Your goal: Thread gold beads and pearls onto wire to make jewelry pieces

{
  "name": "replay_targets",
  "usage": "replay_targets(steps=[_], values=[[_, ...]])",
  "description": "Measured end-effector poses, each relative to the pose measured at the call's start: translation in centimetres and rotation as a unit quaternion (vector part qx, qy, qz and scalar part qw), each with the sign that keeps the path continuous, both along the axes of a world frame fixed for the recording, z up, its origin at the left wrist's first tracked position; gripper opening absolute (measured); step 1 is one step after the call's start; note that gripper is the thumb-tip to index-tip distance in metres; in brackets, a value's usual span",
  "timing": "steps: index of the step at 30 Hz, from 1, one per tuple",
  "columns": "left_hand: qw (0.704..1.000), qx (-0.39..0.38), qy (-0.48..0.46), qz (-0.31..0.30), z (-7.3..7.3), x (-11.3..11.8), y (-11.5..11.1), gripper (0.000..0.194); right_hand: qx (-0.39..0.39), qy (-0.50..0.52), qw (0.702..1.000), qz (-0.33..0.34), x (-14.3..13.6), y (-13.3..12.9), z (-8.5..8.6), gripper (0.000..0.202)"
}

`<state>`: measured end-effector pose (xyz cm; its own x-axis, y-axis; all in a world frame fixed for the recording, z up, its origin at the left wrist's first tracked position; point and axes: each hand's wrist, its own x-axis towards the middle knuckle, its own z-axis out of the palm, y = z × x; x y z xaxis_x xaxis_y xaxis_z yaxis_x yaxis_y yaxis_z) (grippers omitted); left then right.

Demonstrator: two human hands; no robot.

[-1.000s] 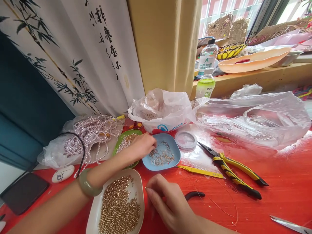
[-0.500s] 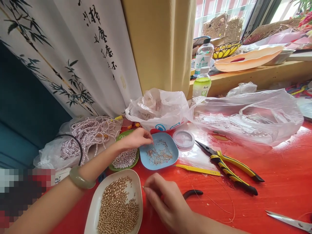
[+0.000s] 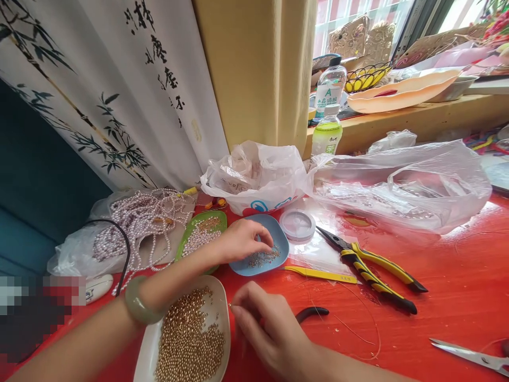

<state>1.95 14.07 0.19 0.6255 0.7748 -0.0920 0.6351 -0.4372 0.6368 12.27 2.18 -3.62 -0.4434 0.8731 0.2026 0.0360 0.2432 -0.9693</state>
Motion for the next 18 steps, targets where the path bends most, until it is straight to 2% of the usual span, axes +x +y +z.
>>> replay_targets(steps=[2, 4, 11, 18], values=[[0.998, 0.029, 0.032, -0.035, -0.3, 0.9, -0.4, 0.013, 0.008, -0.004, 1.000, 0.000, 0.0, 0.0, -0.1, 0.009], [0.996, 0.047, 0.059, -0.042, -0.7, 1.4, -0.6, 0.012, 0.016, -0.004, 1.000, -0.003, 0.0, 0.0, -0.1, 0.009], [0.993, 0.071, 0.090, 0.003, -1.4, 0.4, 0.7, 0.012, 0.027, -0.004, 1.000, -0.011, 0.0, 0.1, -0.2, 0.009], [0.990, 0.110, 0.084, 0.007, -0.4, -0.1, 0.6, 0.014, 0.022, 0.000, 1.000, -0.004, -0.1, 0.1, -0.4, 0.009]])
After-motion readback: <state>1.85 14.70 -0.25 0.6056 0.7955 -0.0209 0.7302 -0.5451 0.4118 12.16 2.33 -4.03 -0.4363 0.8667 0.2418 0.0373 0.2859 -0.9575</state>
